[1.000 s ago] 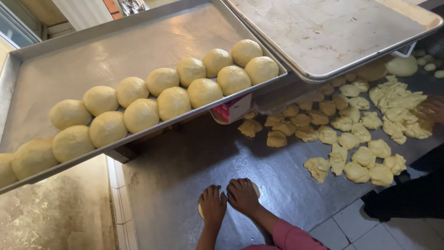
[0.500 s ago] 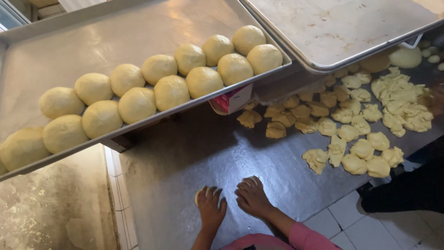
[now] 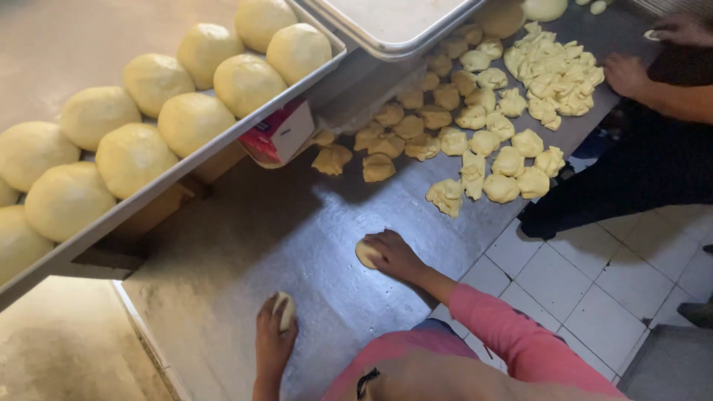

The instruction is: Shaping individual pieces of dough into smooth balls on a metal workbench and arranging them on a large baking tray.

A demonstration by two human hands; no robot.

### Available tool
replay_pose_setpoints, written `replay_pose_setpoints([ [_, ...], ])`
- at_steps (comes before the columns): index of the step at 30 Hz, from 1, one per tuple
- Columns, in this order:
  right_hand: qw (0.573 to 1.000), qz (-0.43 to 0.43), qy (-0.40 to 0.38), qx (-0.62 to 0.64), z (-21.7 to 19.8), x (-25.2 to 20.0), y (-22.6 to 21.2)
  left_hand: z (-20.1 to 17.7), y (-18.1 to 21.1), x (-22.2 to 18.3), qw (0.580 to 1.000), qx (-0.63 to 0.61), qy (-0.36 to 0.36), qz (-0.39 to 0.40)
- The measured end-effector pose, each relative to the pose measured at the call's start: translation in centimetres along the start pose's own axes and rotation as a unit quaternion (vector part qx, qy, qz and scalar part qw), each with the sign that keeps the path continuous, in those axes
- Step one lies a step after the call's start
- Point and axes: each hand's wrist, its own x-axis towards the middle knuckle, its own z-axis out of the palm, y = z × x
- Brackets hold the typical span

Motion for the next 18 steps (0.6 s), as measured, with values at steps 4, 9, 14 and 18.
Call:
replay_pose_setpoints([
  [4,0.993,-0.1,-0.01,0.054,-0.5,-2.4,-6.4,1.8,5.3,-0.8,0.996,-0.093,-0.006,0.011],
  [9,0.99,-0.115,0.077,-0.012,3.9,1.7,-9.5,6.6,5.6,3.7,0.989,0.106,0.068,-0.075],
  [14,0.998,-0.013,0.049,-0.049,3.9,5.8,-4.0,2.1,1.0,5.9,0.991,0.07,0.086,0.072],
  [18,0.995,-0.038,0.085,-0.046,1.0,1.4,-0.8,-1.5,0.3,-0.2,0.999,0.049,0.012,-0.02],
])
